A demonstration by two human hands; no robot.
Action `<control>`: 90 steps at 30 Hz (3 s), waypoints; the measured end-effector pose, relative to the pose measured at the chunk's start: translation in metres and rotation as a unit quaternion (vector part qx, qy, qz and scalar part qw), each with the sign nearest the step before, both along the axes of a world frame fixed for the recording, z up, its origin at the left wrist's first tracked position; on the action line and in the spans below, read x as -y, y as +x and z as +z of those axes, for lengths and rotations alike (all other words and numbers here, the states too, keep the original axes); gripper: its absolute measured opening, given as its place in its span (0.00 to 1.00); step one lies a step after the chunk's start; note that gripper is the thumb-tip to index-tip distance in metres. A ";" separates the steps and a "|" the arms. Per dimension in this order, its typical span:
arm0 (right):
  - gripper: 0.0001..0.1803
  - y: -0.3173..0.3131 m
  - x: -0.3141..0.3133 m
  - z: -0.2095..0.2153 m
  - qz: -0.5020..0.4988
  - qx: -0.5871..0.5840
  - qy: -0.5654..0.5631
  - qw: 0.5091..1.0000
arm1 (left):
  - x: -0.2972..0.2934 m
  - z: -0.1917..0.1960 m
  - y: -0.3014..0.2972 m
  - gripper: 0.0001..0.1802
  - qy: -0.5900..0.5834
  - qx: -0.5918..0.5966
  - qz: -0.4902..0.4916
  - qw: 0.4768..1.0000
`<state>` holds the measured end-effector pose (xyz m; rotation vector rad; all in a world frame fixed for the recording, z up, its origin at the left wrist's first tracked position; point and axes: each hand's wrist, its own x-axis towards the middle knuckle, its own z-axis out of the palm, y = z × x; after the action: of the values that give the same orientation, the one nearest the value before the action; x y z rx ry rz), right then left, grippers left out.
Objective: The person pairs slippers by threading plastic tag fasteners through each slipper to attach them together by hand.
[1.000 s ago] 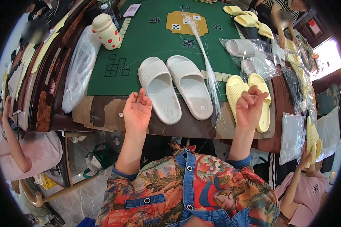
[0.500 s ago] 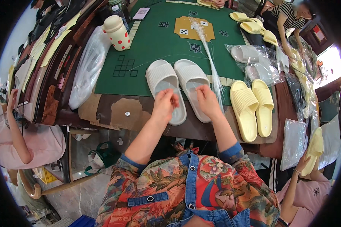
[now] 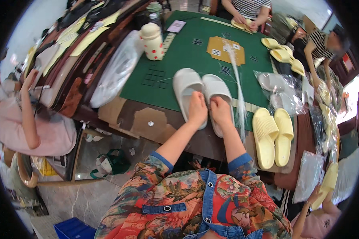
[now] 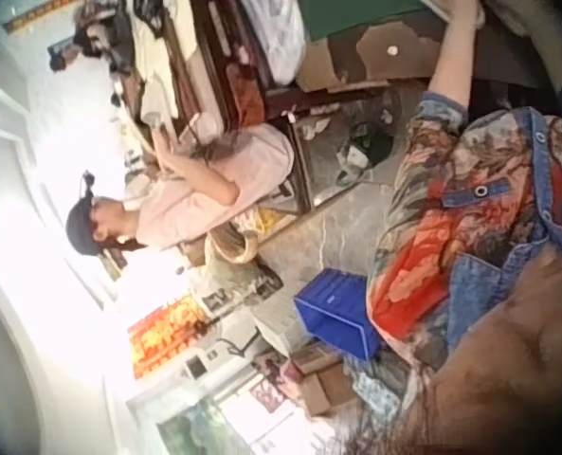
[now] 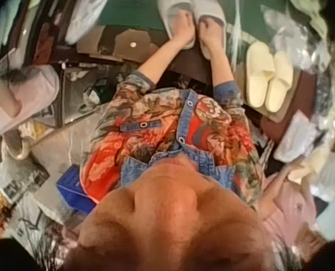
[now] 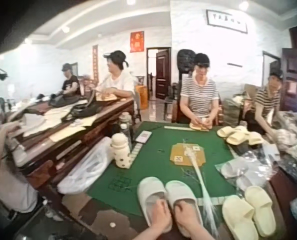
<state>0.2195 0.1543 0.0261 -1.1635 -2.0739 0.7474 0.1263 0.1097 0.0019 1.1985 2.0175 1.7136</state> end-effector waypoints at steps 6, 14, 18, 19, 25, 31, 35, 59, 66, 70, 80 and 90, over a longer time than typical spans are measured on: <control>0.09 0.037 0.047 -0.011 0.068 -0.022 -0.102 0.992 | 0.065 0.002 0.007 0.07 -0.015 -0.076 -0.095 0.992; 0.06 0.044 0.071 0.013 0.045 0.056 0.042 0.997 | 0.078 0.028 0.001 0.05 -0.078 -0.084 -0.071 0.991; 0.06 0.059 0.077 0.023 0.057 0.065 0.053 0.995 | 0.082 0.024 -0.002 0.03 -0.053 -0.294 -0.033 0.954; 0.06 0.062 0.081 0.024 0.066 0.071 0.036 0.995 | 0.086 0.024 -0.004 0.03 -0.057 -0.293 -0.023 0.954; 0.05 0.063 0.076 0.022 -0.009 0.122 0.114 0.986 | 0.074 0.026 -0.002 0.05 -0.060 -0.497 -0.025 0.865; 0.10 0.062 0.077 0.020 0.025 0.093 0.100 0.990 | 0.074 0.032 -0.029 0.03 -0.018 -0.484 0.057 0.873; 0.12 0.068 0.087 0.040 0.046 0.121 0.016 0.991 | 0.078 0.032 -0.048 0.06 -0.043 -0.458 0.089 0.884; 0.10 0.064 0.056 0.010 0.102 0.156 0.036 0.982 | 0.043 0.016 -0.009 0.06 0.083 -0.492 -0.023 0.866; 0.08 0.030 0.077 0.014 0.097 0.113 -0.051 0.988 | 0.062 0.019 -0.053 0.05 0.055 -0.496 -0.118 0.858; 0.06 0.038 0.067 0.012 0.067 0.082 0.016 0.994 | 0.063 0.032 -0.038 0.04 -0.048 -0.477 -0.046 0.876; 0.11 0.066 0.084 0.023 0.080 0.004 0.024 0.997 | 0.074 0.046 -0.016 0.02 0.003 -0.422 -0.030 0.906; 0.06 0.075 0.072 0.037 0.056 0.065 0.013 0.996 | 0.087 0.049 -0.019 0.07 -0.004 -0.397 -0.053 0.916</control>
<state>0.2942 0.0822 0.0631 -1.1157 -2.2651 0.7122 0.1076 0.0226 0.0506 2.2151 2.2686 1.2543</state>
